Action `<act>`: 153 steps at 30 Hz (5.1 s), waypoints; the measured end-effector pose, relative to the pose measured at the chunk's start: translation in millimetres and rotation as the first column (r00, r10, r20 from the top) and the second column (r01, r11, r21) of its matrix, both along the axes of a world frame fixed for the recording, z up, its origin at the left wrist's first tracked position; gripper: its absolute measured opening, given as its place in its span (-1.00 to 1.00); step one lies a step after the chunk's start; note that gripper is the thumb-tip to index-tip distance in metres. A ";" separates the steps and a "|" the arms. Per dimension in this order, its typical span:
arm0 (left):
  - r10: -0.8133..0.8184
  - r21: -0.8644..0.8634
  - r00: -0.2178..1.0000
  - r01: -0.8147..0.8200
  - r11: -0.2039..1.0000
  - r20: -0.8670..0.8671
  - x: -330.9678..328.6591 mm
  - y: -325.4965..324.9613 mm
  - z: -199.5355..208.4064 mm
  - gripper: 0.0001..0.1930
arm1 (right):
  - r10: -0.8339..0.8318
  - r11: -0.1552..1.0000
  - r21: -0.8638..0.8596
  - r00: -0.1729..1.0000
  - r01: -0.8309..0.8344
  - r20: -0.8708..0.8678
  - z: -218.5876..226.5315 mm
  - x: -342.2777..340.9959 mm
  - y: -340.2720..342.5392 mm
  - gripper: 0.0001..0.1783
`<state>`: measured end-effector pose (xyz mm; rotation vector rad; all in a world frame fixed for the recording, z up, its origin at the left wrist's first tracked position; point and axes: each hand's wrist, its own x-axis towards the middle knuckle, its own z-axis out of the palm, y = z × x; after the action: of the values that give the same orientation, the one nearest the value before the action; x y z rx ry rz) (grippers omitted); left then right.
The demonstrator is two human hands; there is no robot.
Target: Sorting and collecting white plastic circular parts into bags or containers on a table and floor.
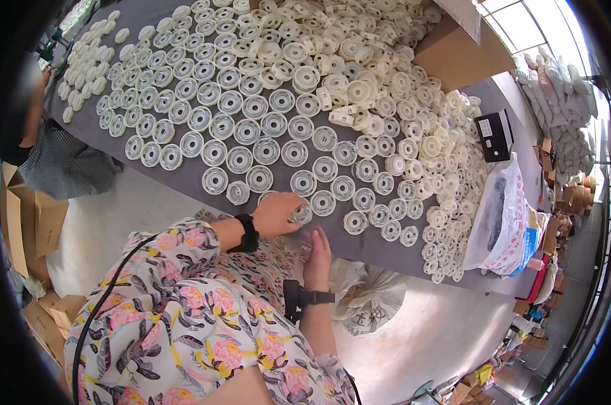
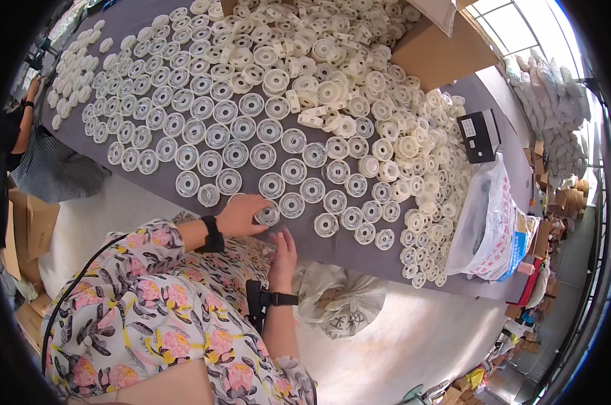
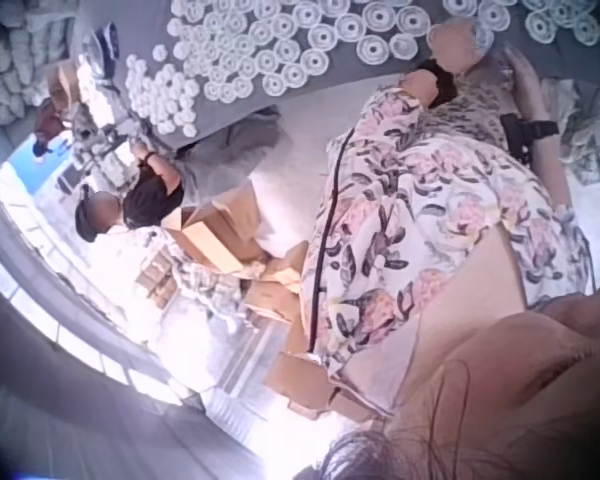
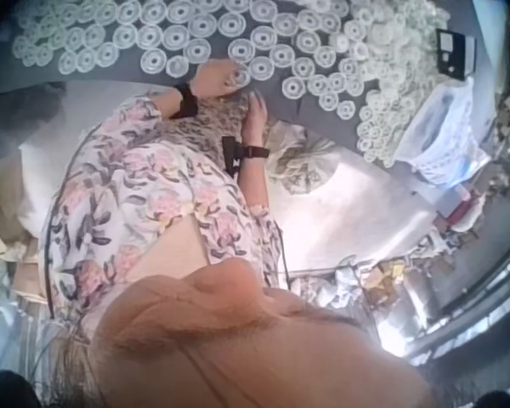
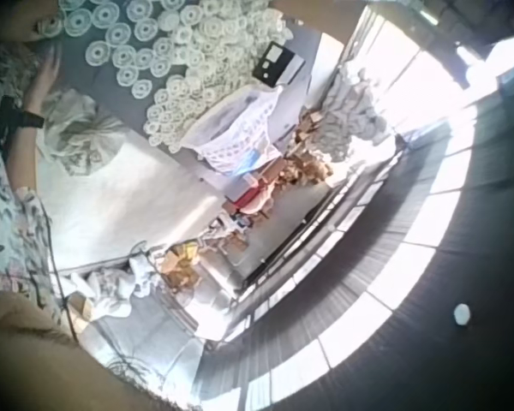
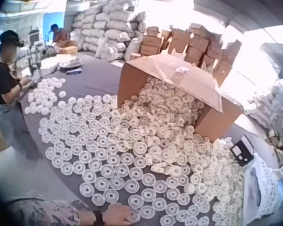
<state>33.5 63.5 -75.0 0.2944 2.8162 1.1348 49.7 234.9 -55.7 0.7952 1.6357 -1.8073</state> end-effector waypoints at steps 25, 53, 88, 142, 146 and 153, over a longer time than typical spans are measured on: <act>0.317 0.335 0.820 -0.503 0.796 0.477 6.1 3.2 4.9 -0.61 | 0.217 0.785 0.601 0.840 0.152 -0.497 -20.1 -43.4 50.8 -0.50; -0.091 0.117 0.992 0.100 0.988 -0.082 -39.0 51.1 -6.9 -0.67 | 0.878 0.102 0.888 0.460 -0.449 0.132 0.3 -63.2 64.5 -0.33; -0.108 0.167 0.994 0.107 0.980 0.000 43.6 -35.5 -1.8 -0.88 | 0.886 0.342 0.866 0.433 -0.366 -0.167 -20.1 -40.8 -18.4 -0.35; -0.367 -0.357 0.662 0.697 0.621 0.653 107.0 -17.2 -426.1 -0.59 | 0.144 0.120 0.873 0.862 0.472 -0.486 -260.3 288.5 219.2 -0.43; -0.322 -0.294 0.659 0.647 0.703 0.680 121.3 -17.7 -428.5 -0.62 | 0.065 0.175 0.752 0.754 0.636 -0.653 -273.6 305.5 228.7 -0.56; -0.353 -0.369 0.712 0.646 0.669 0.607 146.5 -22.2 -431.7 -0.75 | -0.154 0.150 0.457 0.477 0.877 -0.865 -266.0 317.8 235.7 -0.70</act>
<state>180.1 41.3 -506.7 0.6066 2.2187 0.1742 367.5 470.6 -321.7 1.5811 3.3757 -1.5355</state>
